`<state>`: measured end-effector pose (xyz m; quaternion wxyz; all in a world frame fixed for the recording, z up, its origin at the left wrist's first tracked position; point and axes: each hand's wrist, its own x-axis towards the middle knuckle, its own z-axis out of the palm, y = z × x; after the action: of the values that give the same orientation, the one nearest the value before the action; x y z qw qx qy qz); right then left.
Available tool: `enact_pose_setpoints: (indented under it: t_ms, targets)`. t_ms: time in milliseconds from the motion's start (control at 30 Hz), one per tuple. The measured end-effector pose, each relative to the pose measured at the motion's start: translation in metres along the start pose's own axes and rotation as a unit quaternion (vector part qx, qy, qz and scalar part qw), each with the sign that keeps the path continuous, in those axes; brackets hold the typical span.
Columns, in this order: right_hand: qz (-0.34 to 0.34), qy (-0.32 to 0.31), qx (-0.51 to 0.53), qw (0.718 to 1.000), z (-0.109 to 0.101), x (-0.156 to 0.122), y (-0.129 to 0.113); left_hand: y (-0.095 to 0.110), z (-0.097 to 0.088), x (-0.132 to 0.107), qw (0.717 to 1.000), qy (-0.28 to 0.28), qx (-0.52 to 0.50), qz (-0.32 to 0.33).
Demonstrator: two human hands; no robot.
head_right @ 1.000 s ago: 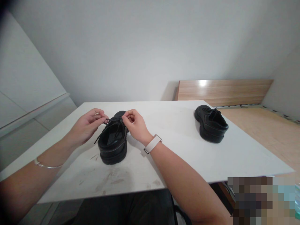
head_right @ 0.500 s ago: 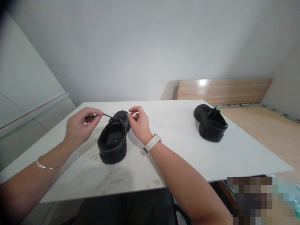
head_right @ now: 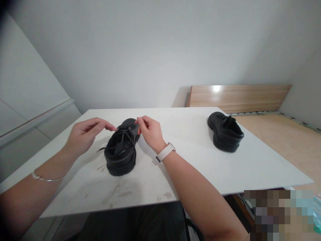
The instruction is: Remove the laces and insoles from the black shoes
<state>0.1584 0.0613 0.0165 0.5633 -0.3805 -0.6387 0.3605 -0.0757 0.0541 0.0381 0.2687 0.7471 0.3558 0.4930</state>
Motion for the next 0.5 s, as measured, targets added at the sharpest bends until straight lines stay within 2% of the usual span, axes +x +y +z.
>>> enact_pose_setpoints:
  t_ms: [67, 233, 500]
  targets:
    - [-0.028, 0.012, -0.068, 0.997, 0.002, 0.000, 0.011, -0.001, 0.005, 0.001, 0.997, 0.030, 0.065, -0.028]
    - [-0.047, -0.002, -0.089, 0.995, 0.008, 0.001, 0.027, -0.011, 0.011, 0.004, 0.991, -0.016, 0.110, -0.074]
    - [-0.050, 0.020, -0.113, 0.992, 0.017, -0.002, 0.021, -0.012, 0.010, 0.004, 0.984, -0.005, 0.179, -0.025]
